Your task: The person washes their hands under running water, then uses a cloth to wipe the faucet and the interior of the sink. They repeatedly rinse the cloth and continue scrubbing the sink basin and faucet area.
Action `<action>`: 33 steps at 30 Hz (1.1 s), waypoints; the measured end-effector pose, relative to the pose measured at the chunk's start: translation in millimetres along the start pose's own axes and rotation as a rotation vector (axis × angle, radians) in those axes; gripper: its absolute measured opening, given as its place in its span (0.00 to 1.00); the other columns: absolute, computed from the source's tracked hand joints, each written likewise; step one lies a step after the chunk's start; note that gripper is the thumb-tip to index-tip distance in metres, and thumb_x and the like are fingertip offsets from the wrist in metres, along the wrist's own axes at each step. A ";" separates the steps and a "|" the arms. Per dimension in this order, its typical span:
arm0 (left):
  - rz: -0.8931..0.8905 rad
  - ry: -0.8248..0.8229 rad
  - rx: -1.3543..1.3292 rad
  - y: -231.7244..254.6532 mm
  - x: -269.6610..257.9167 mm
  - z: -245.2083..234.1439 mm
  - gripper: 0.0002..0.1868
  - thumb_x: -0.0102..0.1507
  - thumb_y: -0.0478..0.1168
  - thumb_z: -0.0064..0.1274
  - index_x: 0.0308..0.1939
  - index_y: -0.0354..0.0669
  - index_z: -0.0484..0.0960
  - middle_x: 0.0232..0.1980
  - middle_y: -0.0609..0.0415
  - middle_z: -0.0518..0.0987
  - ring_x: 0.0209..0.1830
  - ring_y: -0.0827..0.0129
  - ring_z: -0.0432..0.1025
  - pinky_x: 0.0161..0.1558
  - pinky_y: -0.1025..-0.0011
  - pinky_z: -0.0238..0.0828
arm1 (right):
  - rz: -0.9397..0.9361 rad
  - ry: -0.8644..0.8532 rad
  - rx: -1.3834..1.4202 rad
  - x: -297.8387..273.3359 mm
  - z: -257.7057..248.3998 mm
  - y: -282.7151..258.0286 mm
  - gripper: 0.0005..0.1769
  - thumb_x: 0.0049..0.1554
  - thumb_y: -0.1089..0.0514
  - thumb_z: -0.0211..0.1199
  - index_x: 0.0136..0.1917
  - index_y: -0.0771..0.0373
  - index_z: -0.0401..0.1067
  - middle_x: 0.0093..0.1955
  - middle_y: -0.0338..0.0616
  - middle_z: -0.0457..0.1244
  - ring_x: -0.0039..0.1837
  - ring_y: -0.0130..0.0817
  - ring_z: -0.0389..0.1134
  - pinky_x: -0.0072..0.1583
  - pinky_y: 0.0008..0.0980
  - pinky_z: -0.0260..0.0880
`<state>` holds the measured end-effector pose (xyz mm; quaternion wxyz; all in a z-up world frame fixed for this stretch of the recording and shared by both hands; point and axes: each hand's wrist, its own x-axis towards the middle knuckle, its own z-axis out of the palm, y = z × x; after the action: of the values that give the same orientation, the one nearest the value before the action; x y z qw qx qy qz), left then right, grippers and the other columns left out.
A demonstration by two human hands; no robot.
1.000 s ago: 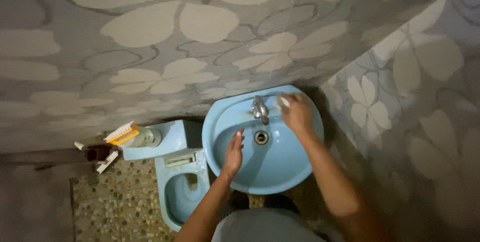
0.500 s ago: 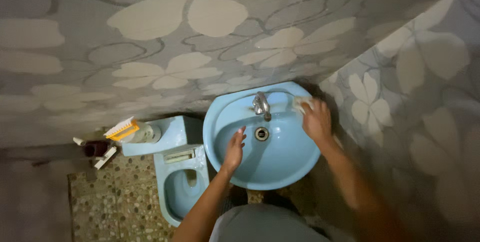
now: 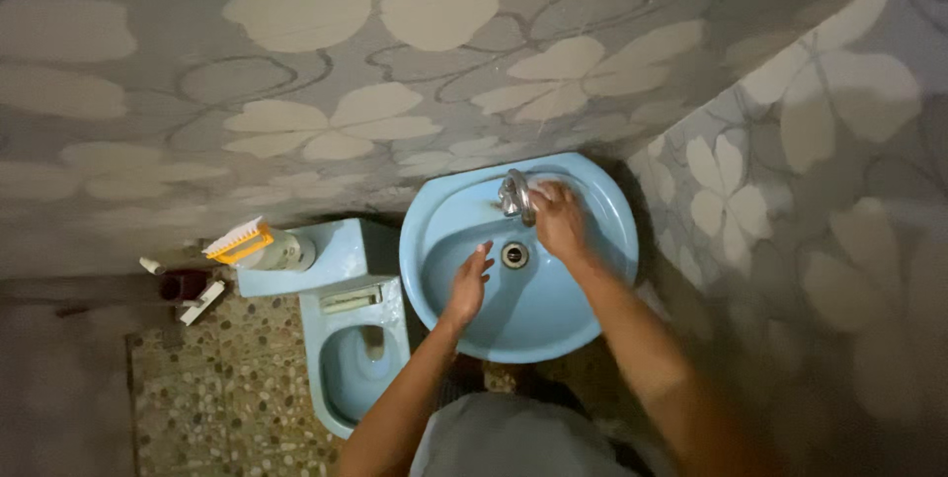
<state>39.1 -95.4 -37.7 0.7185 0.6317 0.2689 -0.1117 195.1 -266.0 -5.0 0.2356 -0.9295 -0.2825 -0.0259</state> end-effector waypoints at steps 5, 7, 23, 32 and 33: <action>0.013 -0.009 -0.059 -14.2 4.7 -8.0 0.44 0.68 0.69 0.30 0.75 0.40 0.65 0.77 0.43 0.65 0.74 0.50 0.64 0.70 0.53 0.59 | 0.033 0.037 -0.114 -34.8 -39.3 28.3 0.16 0.59 0.60 0.62 0.61 0.54 0.73 0.66 0.45 0.63 0.71 0.49 0.63 0.73 0.51 0.63; 0.008 0.012 -0.096 -21.0 0.6 -20.3 0.44 0.68 0.69 0.30 0.75 0.40 0.65 0.77 0.43 0.65 0.74 0.50 0.64 0.71 0.52 0.58 | 0.212 0.285 -0.046 -52.5 -13.1 13.2 0.22 0.55 0.61 0.63 0.63 0.57 0.69 0.65 0.50 0.62 0.69 0.52 0.63 0.71 0.50 0.63; 0.088 0.225 -0.304 -4.3 -8.0 -93.8 0.40 0.70 0.65 0.34 0.73 0.37 0.69 0.73 0.42 0.72 0.71 0.52 0.68 0.68 0.57 0.61 | 0.594 0.379 0.631 -26.1 160.7 -142.0 0.28 0.58 0.58 0.63 0.70 0.63 0.62 0.65 0.60 0.62 0.66 0.59 0.63 0.67 0.48 0.63; 0.168 0.312 -0.176 37.8 -18.2 -80.1 0.37 0.71 0.62 0.32 0.70 0.36 0.71 0.72 0.45 0.72 0.69 0.58 0.68 0.68 0.61 0.62 | 0.027 0.112 0.135 18.2 125.7 -119.7 0.22 0.62 0.62 0.60 0.69 0.54 0.71 0.72 0.47 0.59 0.76 0.51 0.58 0.75 0.49 0.58; 0.196 0.311 -0.153 39.1 -21.2 -79.7 0.36 0.71 0.62 0.33 0.69 0.36 0.72 0.71 0.45 0.74 0.69 0.59 0.68 0.67 0.62 0.63 | -0.037 0.031 0.202 0.7 134.4 -117.9 0.21 0.64 0.61 0.59 0.70 0.52 0.71 0.75 0.42 0.60 0.78 0.48 0.59 0.77 0.47 0.59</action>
<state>21.5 -15.2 2.1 0.7216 0.6080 0.3218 0.0786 120.9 -118.8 -74.3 0.3320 -0.8952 -0.2970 -0.0161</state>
